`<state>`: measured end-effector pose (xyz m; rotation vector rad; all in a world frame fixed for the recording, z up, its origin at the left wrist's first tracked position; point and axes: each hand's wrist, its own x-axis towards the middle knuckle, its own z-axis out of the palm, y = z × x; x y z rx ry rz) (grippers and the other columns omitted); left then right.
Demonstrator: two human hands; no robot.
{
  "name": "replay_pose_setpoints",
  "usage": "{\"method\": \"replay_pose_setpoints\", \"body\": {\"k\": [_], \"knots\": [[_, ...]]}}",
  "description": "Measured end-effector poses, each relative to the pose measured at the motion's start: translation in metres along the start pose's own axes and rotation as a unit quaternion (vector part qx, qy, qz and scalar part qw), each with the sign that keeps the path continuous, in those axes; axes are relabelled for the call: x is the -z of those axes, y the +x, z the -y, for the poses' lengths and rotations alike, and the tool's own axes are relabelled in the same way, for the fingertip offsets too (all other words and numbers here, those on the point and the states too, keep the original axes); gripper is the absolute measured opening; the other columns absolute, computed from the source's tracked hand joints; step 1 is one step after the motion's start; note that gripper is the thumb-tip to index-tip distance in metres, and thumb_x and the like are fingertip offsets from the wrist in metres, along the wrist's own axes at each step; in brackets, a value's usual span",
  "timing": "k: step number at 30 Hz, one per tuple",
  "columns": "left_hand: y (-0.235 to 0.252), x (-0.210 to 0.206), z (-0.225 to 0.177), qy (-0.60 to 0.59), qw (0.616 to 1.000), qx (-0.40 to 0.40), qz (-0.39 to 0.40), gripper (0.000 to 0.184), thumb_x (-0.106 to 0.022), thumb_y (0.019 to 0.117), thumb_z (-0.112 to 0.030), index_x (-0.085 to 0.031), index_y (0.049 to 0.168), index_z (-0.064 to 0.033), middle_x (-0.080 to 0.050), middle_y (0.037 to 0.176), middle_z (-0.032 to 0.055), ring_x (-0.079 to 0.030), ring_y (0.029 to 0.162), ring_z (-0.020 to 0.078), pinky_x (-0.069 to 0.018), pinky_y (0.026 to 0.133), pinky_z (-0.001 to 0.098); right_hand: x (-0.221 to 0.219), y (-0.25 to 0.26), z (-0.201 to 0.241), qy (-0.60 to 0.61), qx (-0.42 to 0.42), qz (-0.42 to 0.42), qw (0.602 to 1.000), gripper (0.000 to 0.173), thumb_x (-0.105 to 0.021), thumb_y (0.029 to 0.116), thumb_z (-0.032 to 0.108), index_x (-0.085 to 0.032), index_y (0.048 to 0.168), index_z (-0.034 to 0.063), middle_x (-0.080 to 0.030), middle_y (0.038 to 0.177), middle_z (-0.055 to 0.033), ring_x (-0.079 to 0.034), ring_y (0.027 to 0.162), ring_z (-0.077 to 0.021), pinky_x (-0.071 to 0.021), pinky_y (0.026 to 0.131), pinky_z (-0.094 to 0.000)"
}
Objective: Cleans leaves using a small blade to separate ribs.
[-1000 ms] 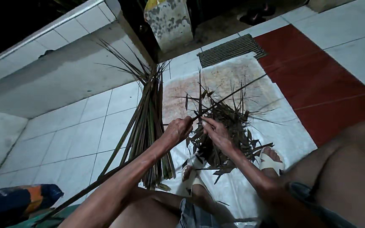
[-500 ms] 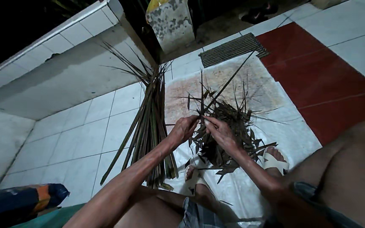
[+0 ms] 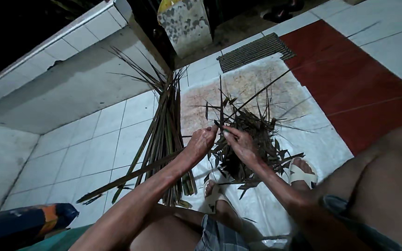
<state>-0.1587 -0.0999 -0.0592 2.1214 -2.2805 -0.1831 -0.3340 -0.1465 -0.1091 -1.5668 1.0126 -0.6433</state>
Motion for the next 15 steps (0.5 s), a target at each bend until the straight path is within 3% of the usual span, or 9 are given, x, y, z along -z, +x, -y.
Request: {"method": "replay_pose_setpoints", "body": {"k": [3, 9, 15], "knots": [[0.001, 0.001, -0.004, 0.015, 1.0, 0.013, 0.009, 0.018, -0.052, 0.1056, -0.012, -0.064, 0.112, -0.0007, -0.068, 0.086, 0.0172, -0.071, 0.073, 0.0353, -0.0588, 0.065, 0.0509, -0.002, 0.0, 0.002, -0.011, -0.013, -0.009, 1.0, 0.036, -0.053, 0.1072, 0.038, -0.065, 0.139, 0.0266, -0.073, 0.106, -0.0056, -0.069, 0.085, -0.0189, -0.057, 0.081, -0.045], [0.002, 0.003, -0.022, 0.018, 0.999, 0.033, 0.019, 0.023, -0.051, 0.1056, -0.011, -0.063, 0.122, 0.0005, -0.07, 0.088, 0.0191, -0.071, 0.074, 0.0374, -0.0589, 0.066, 0.0517, -0.003, 0.003, 0.005, -0.005, -0.025, -0.034, 0.999, 0.036, -0.053, 0.1079, 0.034, -0.066, 0.138, 0.0192, -0.073, 0.114, -0.0097, -0.07, 0.095, -0.024, -0.0558, 0.087, -0.0495], [0.002, 0.007, -0.028, 0.013, 0.998, 0.047, 0.03, 0.023, -0.05, 0.1066, -0.011, -0.063, 0.122, 0.0002, -0.069, 0.088, 0.019, -0.071, 0.076, 0.0365, -0.0589, 0.068, 0.0516, -0.002, 0.005, -0.001, -0.003, -0.023, -0.046, 0.999, 0.037, -0.054, 0.1068, 0.039, -0.066, 0.137, 0.0212, -0.074, 0.113, -0.0083, -0.07, 0.096, -0.0239, -0.056, 0.086, -0.0515]]}}
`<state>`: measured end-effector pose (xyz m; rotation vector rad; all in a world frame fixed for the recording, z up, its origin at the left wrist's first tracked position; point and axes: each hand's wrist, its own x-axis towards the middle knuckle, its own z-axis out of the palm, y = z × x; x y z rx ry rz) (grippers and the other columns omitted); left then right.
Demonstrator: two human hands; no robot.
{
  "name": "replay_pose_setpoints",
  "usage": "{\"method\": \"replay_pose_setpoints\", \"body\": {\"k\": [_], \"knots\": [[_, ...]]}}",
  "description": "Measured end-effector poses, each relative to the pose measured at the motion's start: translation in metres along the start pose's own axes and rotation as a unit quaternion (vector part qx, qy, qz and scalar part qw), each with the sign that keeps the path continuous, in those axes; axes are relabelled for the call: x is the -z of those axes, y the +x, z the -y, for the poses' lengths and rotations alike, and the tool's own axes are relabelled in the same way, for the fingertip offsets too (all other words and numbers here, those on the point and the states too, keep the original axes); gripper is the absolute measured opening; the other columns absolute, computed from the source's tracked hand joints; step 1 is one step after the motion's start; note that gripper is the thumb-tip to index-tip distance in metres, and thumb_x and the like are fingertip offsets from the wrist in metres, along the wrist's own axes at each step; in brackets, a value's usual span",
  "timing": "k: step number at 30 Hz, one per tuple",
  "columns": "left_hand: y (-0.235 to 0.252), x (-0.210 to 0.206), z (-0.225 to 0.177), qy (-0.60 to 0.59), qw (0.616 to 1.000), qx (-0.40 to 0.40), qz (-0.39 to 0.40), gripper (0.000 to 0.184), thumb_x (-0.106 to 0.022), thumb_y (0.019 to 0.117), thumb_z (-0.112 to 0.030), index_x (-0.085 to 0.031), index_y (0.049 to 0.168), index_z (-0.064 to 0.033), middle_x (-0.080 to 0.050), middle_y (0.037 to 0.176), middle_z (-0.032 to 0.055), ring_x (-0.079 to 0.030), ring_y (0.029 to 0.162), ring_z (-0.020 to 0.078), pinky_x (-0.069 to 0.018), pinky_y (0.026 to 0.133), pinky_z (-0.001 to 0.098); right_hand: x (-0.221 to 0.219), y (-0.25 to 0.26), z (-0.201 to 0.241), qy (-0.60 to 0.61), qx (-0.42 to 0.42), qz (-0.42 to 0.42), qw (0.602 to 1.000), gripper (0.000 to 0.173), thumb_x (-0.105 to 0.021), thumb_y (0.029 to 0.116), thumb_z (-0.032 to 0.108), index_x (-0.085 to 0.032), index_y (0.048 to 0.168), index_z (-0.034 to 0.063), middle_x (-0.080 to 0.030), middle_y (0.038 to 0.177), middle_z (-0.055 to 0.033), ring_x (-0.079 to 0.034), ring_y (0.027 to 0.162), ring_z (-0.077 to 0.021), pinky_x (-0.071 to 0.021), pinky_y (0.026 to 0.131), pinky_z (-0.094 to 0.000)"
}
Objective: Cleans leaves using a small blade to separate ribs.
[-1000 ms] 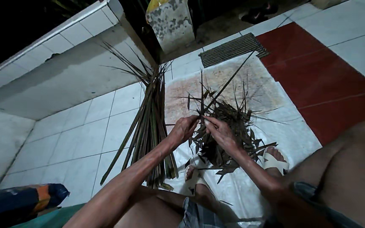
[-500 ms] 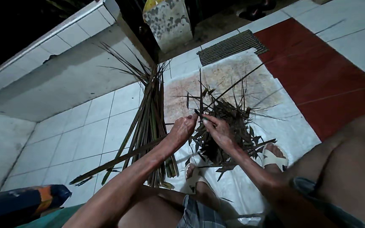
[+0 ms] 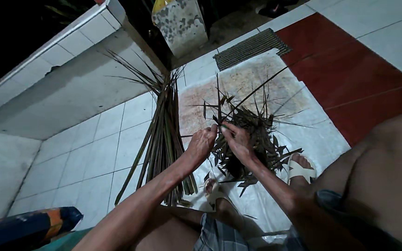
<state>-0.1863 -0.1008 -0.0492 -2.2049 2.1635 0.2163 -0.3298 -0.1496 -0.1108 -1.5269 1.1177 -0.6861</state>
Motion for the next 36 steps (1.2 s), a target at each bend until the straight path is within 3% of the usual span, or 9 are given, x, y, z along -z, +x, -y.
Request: {"method": "replay_pose_setpoints", "body": {"k": [5, 17, 21, 26, 29, 32, 34, 36], "knots": [[-0.001, 0.009, -0.008, -0.004, 0.999, 0.026, 0.024, 0.023, -0.05, 0.1067, -0.012, -0.064, 0.12, 0.0003, -0.07, 0.09, 0.0202, -0.072, 0.083, 0.0384, -0.059, 0.072, 0.0535, 0.0, -0.002, 0.001, -0.021, 0.005, -0.02, 1.0, 0.038, -0.055, 0.1055, 0.042, -0.067, 0.138, 0.0245, -0.074, 0.117, -0.0075, -0.07, 0.103, -0.0265, -0.0543, 0.09, -0.0565], [-0.011, 0.022, -0.013, -0.001, 0.999, 0.028, 0.039, 0.019, -0.049, 0.1063, -0.01, -0.065, 0.112, -0.001, -0.067, 0.082, 0.0179, -0.071, 0.08, 0.0369, -0.058, 0.071, 0.0516, 0.001, 0.005, 0.0, -0.005, 0.016, -0.026, 1.0, 0.038, -0.056, 0.1058, 0.04, -0.067, 0.137, 0.0208, -0.074, 0.112, -0.009, -0.071, 0.096, -0.0259, -0.0559, 0.085, -0.0532], [-0.017, 0.033, -0.014, -0.014, 0.998, 0.038, 0.052, 0.019, -0.05, 0.1049, -0.009, -0.066, 0.114, -0.0021, -0.068, 0.083, 0.0178, -0.071, 0.081, 0.0371, -0.0575, 0.072, 0.0522, 0.012, 0.018, -0.006, 0.007, 0.023, -0.025, 0.999, 0.039, -0.054, 0.1066, 0.038, -0.065, 0.138, 0.0185, -0.073, 0.11, -0.0132, -0.07, 0.09, -0.0291, -0.0564, 0.08, -0.055], [-0.026, 0.042, -0.008, -0.031, 0.998, 0.028, 0.051, 0.028, -0.05, 0.1057, -0.01, -0.065, 0.129, -0.005, -0.07, 0.085, 0.0174, -0.071, 0.082, 0.0361, -0.0572, 0.075, 0.0526, 0.037, 0.033, -0.012, 0.032, 0.016, -0.011, 0.999, 0.041, -0.054, 0.1062, 0.044, -0.062, 0.14, 0.0228, -0.071, 0.107, -0.0145, -0.067, 0.081, -0.0303, -0.0552, 0.07, -0.0526], [-0.032, 0.046, -0.003, -0.035, 0.998, 0.009, 0.042, 0.028, -0.049, 0.1062, -0.011, -0.066, 0.128, -0.0058, -0.069, 0.083, 0.0151, -0.07, 0.078, 0.0333, -0.0576, 0.074, 0.0501, 0.039, 0.078, -0.03, 0.051, -0.002, -0.033, 0.998, 0.04, -0.058, 0.1046, 0.038, -0.066, 0.137, 0.0157, -0.073, 0.115, -0.0117, -0.07, 0.097, -0.0255, -0.0564, 0.089, -0.0505], [-0.04, 0.056, 0.0, -0.043, 0.997, 0.016, 0.056, 0.024, -0.049, 0.1066, -0.013, -0.068, 0.119, -0.0057, -0.069, 0.085, 0.0151, -0.07, 0.079, 0.0325, -0.0574, 0.075, 0.0497, 0.052, 0.106, -0.046, 0.072, -0.026, -0.047, 0.996, 0.038, -0.058, 0.1049, 0.035, -0.066, 0.136, 0.0133, -0.072, 0.112, -0.0133, -0.068, 0.093, -0.0255, -0.0546, 0.085, -0.05], [-0.045, 0.064, 0.003, -0.059, 0.995, 0.032, 0.077, 0.027, -0.048, 0.1072, -0.014, -0.069, 0.124, -0.0075, -0.071, 0.092, 0.0172, -0.071, 0.087, 0.0344, -0.0574, 0.081, 0.0533, 0.066, 0.117, -0.055, 0.067, -0.049, -0.053, 0.995, 0.038, -0.058, 0.105, 0.035, -0.066, 0.136, 0.0145, -0.071, 0.113, -0.015, -0.067, 0.094, -0.0275, -0.0535, 0.086, -0.0521], [-0.051, 0.07, 0.011, -0.071, 0.994, 0.027, 0.075, 0.028, -0.049, 0.1074, -0.017, -0.07, 0.123, -0.01, -0.072, 0.092, 0.0154, -0.071, 0.084, 0.0318, -0.0577, 0.079, 0.0518, 0.079, 0.127, -0.069, 0.06, -0.068, -0.063, 0.994, 0.039, -0.057, 0.1054, 0.036, -0.065, 0.137, 0.0142, -0.07, 0.112, -0.0158, -0.066, 0.093, -0.028, -0.0533, 0.084, -0.0524]]}}
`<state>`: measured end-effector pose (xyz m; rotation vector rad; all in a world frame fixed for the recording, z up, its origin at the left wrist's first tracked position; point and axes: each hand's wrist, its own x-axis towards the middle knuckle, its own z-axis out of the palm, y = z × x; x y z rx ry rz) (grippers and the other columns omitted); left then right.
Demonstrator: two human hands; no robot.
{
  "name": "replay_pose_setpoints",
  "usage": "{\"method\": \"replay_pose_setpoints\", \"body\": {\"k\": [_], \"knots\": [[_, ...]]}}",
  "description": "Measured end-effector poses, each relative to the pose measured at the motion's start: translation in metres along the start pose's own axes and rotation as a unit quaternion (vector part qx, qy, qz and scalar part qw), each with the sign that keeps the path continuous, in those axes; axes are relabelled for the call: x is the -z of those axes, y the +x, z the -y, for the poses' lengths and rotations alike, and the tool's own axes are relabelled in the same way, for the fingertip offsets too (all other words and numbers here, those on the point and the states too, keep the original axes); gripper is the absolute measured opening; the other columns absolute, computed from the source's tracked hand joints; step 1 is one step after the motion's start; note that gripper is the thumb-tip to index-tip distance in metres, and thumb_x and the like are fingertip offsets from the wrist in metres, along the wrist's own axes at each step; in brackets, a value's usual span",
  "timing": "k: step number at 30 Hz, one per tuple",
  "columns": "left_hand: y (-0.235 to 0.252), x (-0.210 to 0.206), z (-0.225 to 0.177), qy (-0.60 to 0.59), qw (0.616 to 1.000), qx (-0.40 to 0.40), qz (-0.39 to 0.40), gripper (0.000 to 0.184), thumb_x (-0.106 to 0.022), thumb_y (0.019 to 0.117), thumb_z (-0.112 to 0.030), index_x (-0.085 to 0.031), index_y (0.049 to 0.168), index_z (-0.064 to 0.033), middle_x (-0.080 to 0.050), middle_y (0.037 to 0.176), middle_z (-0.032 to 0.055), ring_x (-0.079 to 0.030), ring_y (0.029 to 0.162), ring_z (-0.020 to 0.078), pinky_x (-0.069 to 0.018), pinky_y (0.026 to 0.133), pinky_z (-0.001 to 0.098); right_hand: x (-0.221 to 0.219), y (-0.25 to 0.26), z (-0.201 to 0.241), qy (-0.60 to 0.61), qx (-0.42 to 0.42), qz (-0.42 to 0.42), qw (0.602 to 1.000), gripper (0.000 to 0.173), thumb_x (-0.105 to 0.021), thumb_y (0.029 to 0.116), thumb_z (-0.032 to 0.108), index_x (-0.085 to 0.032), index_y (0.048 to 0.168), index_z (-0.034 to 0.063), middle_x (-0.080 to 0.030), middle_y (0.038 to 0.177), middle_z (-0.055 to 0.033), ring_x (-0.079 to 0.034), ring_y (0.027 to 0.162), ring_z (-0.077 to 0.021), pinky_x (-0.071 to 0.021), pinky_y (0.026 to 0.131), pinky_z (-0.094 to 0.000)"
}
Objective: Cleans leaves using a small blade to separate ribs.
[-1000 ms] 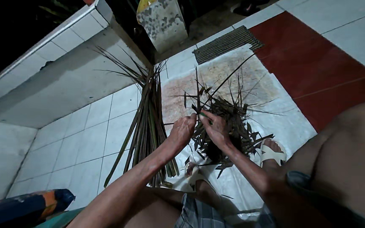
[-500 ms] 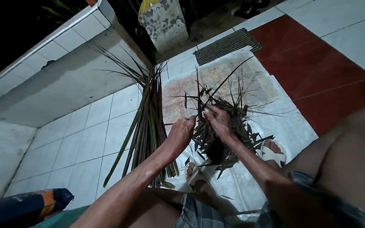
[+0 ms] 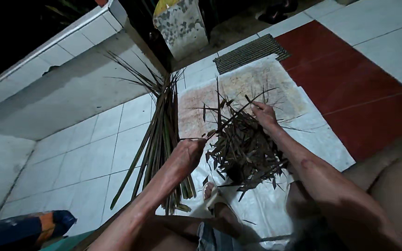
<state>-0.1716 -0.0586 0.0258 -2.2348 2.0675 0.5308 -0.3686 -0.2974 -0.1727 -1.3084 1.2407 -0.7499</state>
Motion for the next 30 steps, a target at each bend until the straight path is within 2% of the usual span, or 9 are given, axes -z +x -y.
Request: {"method": "replay_pose_setpoints", "body": {"k": [3, 5, 9, 12, 14, 17, 22, 27, 30], "knots": [[-0.012, 0.014, 0.008, -0.021, 0.999, -0.01, 0.024, 0.028, -0.048, 0.1085, -0.021, -0.071, 0.124, -0.0139, -0.072, 0.092, 0.01, -0.07, 0.081, 0.0246, -0.0576, 0.077, 0.0465, 0.018, 0.018, -0.025, 0.012, -0.033, -0.025, 0.999, 0.039, -0.058, 0.1053, 0.034, -0.065, 0.137, 0.0132, -0.069, 0.106, -0.0152, -0.063, 0.085, -0.0263, -0.0519, 0.077, -0.0494], [-0.019, 0.024, 0.011, -0.045, 0.998, -0.016, 0.043, 0.029, -0.048, 0.1089, -0.023, -0.07, 0.127, -0.0173, -0.072, 0.09, 0.0052, -0.068, 0.073, 0.0172, -0.0584, 0.072, 0.0407, 0.031, 0.028, -0.046, 0.019, -0.042, -0.044, 0.998, 0.038, -0.058, 0.1056, 0.032, -0.064, 0.137, 0.0113, -0.066, 0.095, -0.0122, -0.056, 0.073, -0.0204, -0.0487, 0.068, -0.0427], [-0.025, 0.045, 0.013, -0.071, 0.996, -0.02, 0.051, 0.029, -0.049, 0.109, -0.025, -0.07, 0.127, -0.02, -0.069, 0.084, -0.0003, -0.063, 0.064, 0.009, -0.0563, 0.062, 0.0324, 0.055, 0.035, -0.081, 0.04, -0.078, -0.082, 0.993, 0.039, -0.058, 0.1049, 0.029, -0.062, 0.138, 0.0101, -0.068, 0.106, -0.0155, -0.06, 0.08, -0.0213, -0.0514, 0.075, -0.0441], [-0.029, 0.066, 0.02, -0.099, 0.995, -0.013, 0.016, 0.028, -0.049, 0.1082, -0.027, -0.072, 0.125, -0.022, -0.065, 0.075, -0.0045, -0.056, 0.055, 0.005, -0.0498, 0.051, 0.0265, 0.068, 0.033, -0.109, 0.05, -0.114, -0.117, 0.985, 0.037, -0.058, 0.1053, 0.031, -0.063, 0.135, 0.0098, -0.065, 0.102, -0.0119, -0.054, 0.073, -0.0162, -0.0479, 0.067, -0.0385], [-0.032, 0.082, 0.025, -0.127, 0.992, 0.007, -0.001, 0.027, -0.05, 0.1076, -0.029, -0.072, 0.123, -0.0238, -0.063, 0.071, -0.0069, -0.052, 0.048, 0.0026, -0.0456, 0.043, 0.0218, 0.076, 0.027, -0.129, 0.025, -0.143, -0.134, 0.98, 0.037, -0.056, 0.1064, 0.032, -0.063, 0.134, 0.0081, -0.064, 0.103, -0.0142, -0.054, 0.073, -0.0194, -0.0485, 0.066, -0.0418], [-0.033, 0.094, 0.033, -0.132, 0.991, 0.019, -0.023, 0.027, -0.051, 0.1075, -0.031, -0.072, 0.123, -0.0243, -0.066, 0.072, -0.0064, -0.052, 0.046, 0.0034, -0.0447, 0.04, 0.0216, 0.085, 0.008, -0.152, -0.056, -0.191, -0.142, 0.97, 0.041, -0.052, 0.108, 0.034, -0.064, 0.131, 0.0031, -0.066, 0.113, -0.0255, -0.063, 0.089, -0.0374, -0.0503, 0.08, -0.0594], [-0.036, 0.115, 0.046, -0.128, 0.988, 0.053, -0.066, 0.03, -0.05, 0.1065, -0.032, -0.071, 0.127, -0.0265, -0.065, 0.07, -0.0032, -0.051, 0.043, 0.0081, -0.0443, 0.038, 0.0268, 0.089, -0.013, -0.178, -0.099, -0.248, -0.173, 0.948, 0.039, -0.053, 0.107, 0.033, -0.068, 0.128, 0.0046, -0.065, 0.123, -0.0282, -0.063, 0.11, -0.0458, -0.0471, 0.093, -0.0673], [-0.044, 0.146, 0.057, -0.101, 0.979, 0.092, -0.148, 0.028, -0.05, 0.1077, -0.033, -0.071, 0.125, -0.0255, -0.063, 0.067, 0.0017, -0.05, 0.04, 0.0133, -0.0428, 0.034, 0.0308, 0.1, -0.022, -0.174, -0.124, -0.264, -0.181, 0.939, 0.042, -0.048, 0.1089, 0.034, -0.067, 0.13, 0.0038, -0.065, 0.127, -0.027, -0.063, 0.115, -0.0435, -0.0468, 0.098, -0.0631], [-0.045, 0.159, 0.058, -0.119, 0.965, 0.094, -0.214, 0.026, -0.052, 0.1082, -0.032, -0.07, 0.125, -0.0226, -0.062, 0.068, 0.002, -0.049, 0.041, 0.0123, -0.0416, 0.035, 0.0278, 0.1, -0.037, -0.157, -0.116, -0.254, -0.158, 0.947, 0.043, -0.046, 0.1099, 0.032, -0.063, 0.134, 0.0015, -0.062, 0.131, -0.027, -0.061, 0.118, -0.0414, -0.045, 0.101, -0.0598]]}}
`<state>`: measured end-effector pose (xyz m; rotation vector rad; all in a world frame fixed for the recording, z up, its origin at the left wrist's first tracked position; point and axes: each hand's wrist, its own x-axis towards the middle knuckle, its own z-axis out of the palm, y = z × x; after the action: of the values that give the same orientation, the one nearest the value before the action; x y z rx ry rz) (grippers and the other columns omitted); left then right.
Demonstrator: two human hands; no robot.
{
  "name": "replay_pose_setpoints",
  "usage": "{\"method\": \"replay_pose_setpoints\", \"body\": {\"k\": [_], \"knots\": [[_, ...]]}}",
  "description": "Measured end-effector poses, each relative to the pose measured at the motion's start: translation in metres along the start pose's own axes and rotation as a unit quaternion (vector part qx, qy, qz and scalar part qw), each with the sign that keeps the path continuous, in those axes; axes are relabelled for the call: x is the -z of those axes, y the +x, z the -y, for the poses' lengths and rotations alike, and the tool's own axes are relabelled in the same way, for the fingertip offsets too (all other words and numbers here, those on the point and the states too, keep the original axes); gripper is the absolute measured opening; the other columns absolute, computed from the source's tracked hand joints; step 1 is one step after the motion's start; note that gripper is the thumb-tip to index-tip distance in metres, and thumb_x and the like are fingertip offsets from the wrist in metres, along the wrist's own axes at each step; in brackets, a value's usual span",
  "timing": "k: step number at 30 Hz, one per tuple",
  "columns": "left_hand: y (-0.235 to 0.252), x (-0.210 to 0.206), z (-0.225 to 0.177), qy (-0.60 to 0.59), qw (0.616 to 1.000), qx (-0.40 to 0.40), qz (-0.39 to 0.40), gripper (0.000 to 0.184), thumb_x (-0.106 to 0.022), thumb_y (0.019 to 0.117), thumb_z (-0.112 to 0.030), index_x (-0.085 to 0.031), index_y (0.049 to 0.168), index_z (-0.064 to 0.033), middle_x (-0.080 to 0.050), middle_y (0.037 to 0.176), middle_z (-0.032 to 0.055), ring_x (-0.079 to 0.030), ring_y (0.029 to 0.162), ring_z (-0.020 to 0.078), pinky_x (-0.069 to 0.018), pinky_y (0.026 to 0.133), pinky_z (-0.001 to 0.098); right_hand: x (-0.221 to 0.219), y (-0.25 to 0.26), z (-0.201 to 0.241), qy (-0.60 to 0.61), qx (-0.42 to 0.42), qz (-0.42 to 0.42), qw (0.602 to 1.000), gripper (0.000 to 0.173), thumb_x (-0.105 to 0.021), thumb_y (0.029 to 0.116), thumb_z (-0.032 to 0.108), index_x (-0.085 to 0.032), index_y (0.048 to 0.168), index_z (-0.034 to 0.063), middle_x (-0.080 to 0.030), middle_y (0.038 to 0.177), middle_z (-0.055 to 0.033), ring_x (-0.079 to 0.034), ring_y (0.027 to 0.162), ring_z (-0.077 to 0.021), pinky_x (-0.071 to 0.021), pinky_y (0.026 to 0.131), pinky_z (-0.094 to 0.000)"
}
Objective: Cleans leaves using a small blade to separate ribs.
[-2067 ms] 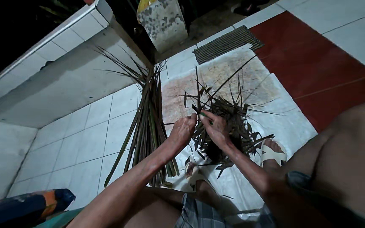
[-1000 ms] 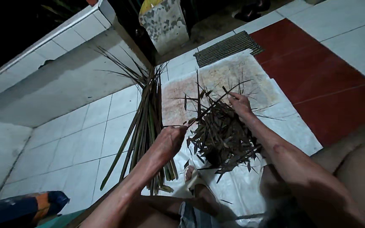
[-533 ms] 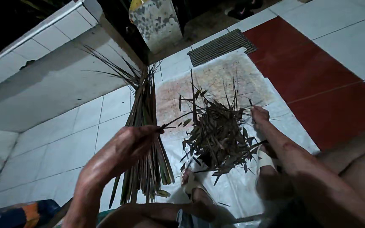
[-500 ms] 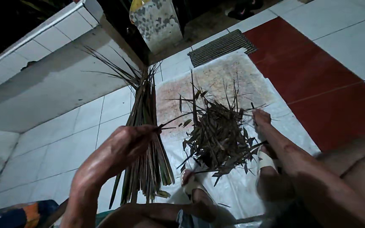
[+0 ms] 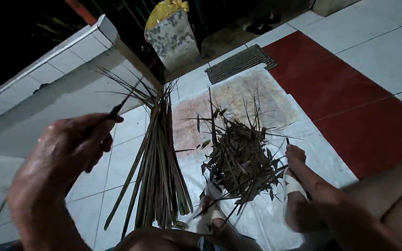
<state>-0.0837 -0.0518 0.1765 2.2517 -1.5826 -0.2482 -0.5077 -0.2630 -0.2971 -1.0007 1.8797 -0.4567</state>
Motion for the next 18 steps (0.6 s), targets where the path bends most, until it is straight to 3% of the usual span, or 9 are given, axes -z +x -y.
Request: {"method": "replay_pose_setpoints", "body": {"k": [2, 4, 6, 8, 11, 14, 18], "knots": [[0.009, -0.011, -0.019, -0.005, 1.0, 0.005, -0.01, 0.025, -0.052, 0.1091, -0.027, -0.069, 0.125, -0.0184, -0.067, 0.073, 0.0047, -0.054, 0.043, 0.0151, -0.0474, 0.038, 0.0313, -0.009, -0.008, 0.004, 0.009, 0.071, 0.043, 0.997, 0.042, -0.047, 0.1095, 0.031, -0.062, 0.137, 0.0038, -0.064, 0.129, -0.026, -0.064, 0.115, -0.0402, -0.0472, 0.1, -0.0606], [0.025, -0.044, -0.027, 0.001, 1.0, -0.004, 0.008, 0.025, -0.051, 0.1095, -0.024, -0.068, 0.125, -0.014, -0.069, 0.077, 0.0068, -0.057, 0.045, 0.0176, -0.0516, 0.04, 0.0358, -0.027, -0.02, 0.021, 0.038, 0.136, 0.118, 0.983, 0.041, -0.049, 0.1089, 0.031, -0.061, 0.139, 0.0061, -0.067, 0.123, -0.0223, -0.066, 0.105, -0.0346, -0.0515, 0.093, -0.0553], [0.041, -0.09, -0.022, 0.031, 0.999, -0.025, 0.026, 0.024, -0.051, 0.1096, -0.024, -0.067, 0.123, -0.0116, -0.07, 0.079, 0.0077, -0.062, 0.051, 0.0185, -0.0566, 0.048, 0.0401, -0.041, -0.044, 0.053, 0.069, 0.191, 0.206, 0.957, 0.042, -0.052, 0.108, 0.033, -0.06, 0.142, 0.0089, -0.068, 0.119, -0.0173, -0.066, 0.095, -0.0255, -0.0542, 0.083, -0.0454], [0.048, -0.135, -0.004, 0.053, 0.996, -0.067, 0.019, 0.024, -0.052, 0.1088, -0.021, -0.068, 0.124, -0.0108, -0.069, 0.079, 0.008, -0.066, 0.061, 0.0196, -0.0591, 0.06, 0.044, -0.047, -0.075, 0.093, 0.074, 0.254, 0.25, 0.931, 0.042, -0.053, 0.1074, 0.035, -0.061, 0.141, 0.0117, -0.07, 0.113, -0.0137, -0.067, 0.09, -0.0209, -0.0561, 0.081, -0.0413], [0.045, -0.179, 0.017, 0.077, 0.991, -0.112, 0.003, 0.026, -0.052, 0.1071, -0.017, -0.067, 0.127, -0.008, -0.071, 0.083, 0.0141, -0.07, 0.071, 0.0292, -0.0592, 0.069, 0.0521, -0.043, -0.122, 0.144, 0.075, 0.368, 0.238, 0.896, 0.037, -0.052, 0.1078, 0.035, -0.065, 0.138, 0.0175, -0.07, 0.093, -0.0069, -0.064, 0.074, -0.0172, -0.0552, 0.072, -0.0388], [0.039, -0.193, 0.021, 0.101, 0.988, -0.114, 0.019, 0.027, -0.05, 0.1079, -0.019, -0.067, 0.125, -0.0078, -0.071, 0.083, 0.0151, -0.071, 0.074, 0.032, -0.0585, 0.071, 0.0527, -0.03, -0.16, 0.173, 0.103, 0.424, 0.233, 0.869, 0.035, -0.055, 0.1072, 0.034, -0.066, 0.138, 0.0223, -0.069, 0.087, -0.0042, -0.061, 0.067, -0.0143, -0.0533, 0.064, -0.0348], [0.03, -0.201, 0.017, 0.123, 0.983, -0.129, 0.045, 0.029, -0.048, 0.1071, -0.014, -0.067, 0.127, -0.0049, -0.07, 0.082, 0.0164, -0.071, 0.074, 0.0341, -0.0589, 0.072, 0.0523, -0.021, -0.184, 0.186, 0.1, 0.459, 0.226, 0.854, 0.034, -0.055, 0.1075, 0.032, -0.066, 0.138, 0.0227, -0.069, 0.086, -0.0027, -0.062, 0.066, -0.013, -0.0549, 0.064, -0.0336]]}}
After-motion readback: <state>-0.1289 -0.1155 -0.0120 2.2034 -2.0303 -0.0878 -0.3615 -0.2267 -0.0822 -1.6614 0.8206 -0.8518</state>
